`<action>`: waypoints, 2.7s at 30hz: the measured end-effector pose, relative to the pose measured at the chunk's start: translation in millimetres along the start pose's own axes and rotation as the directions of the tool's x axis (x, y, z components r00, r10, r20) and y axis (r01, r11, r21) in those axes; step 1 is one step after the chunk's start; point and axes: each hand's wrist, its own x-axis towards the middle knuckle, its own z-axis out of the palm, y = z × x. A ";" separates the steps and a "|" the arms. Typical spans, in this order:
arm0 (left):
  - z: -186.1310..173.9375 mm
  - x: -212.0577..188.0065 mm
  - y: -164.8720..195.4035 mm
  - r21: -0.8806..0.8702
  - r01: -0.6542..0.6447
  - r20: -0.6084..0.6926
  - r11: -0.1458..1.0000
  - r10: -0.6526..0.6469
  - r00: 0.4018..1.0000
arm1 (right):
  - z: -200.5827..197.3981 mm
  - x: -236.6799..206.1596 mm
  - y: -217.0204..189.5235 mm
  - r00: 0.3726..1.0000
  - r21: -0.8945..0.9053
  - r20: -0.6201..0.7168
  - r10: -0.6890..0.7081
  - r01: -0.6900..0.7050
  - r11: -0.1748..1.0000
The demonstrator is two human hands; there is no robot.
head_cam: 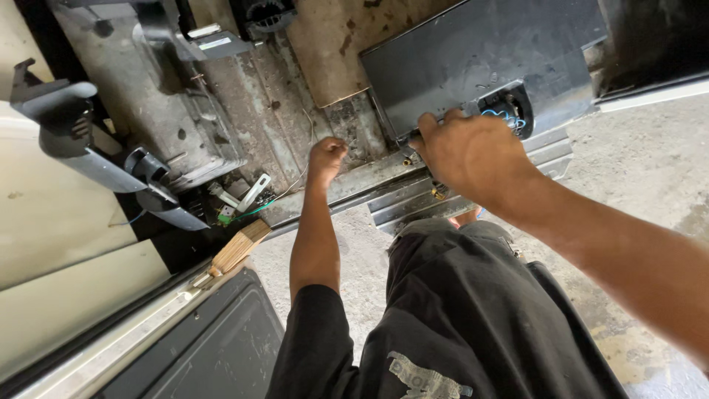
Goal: The person uses a screwdriver to tighten screws on a black electronic box mounted on the rear of a truck. They manipulate wires and secure the unit to the vehicle frame, working on the rear bumper area.
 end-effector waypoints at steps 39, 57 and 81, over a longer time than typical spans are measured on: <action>54.6 -38.6 -8.8 0.695 -0.081 -0.044 0.714 0.155 0.987 | 3.4 9.1 14.1 0.998 0.157 0.045 0.033 -0.040 0.987; 89.3 -83.6 -3.3 -0.911 0.070 -0.039 0.407 -0.253 0.967 | 14.9 23.3 23.8 0.997 -0.063 -0.064 -0.047 0.043 0.997; 266.6 -95.4 65.9 -0.799 0.305 0.307 0.519 -0.084 0.948 | 319.7 -194.0 122.3 0.642 0.985 -0.171 0.747 0.085 0.152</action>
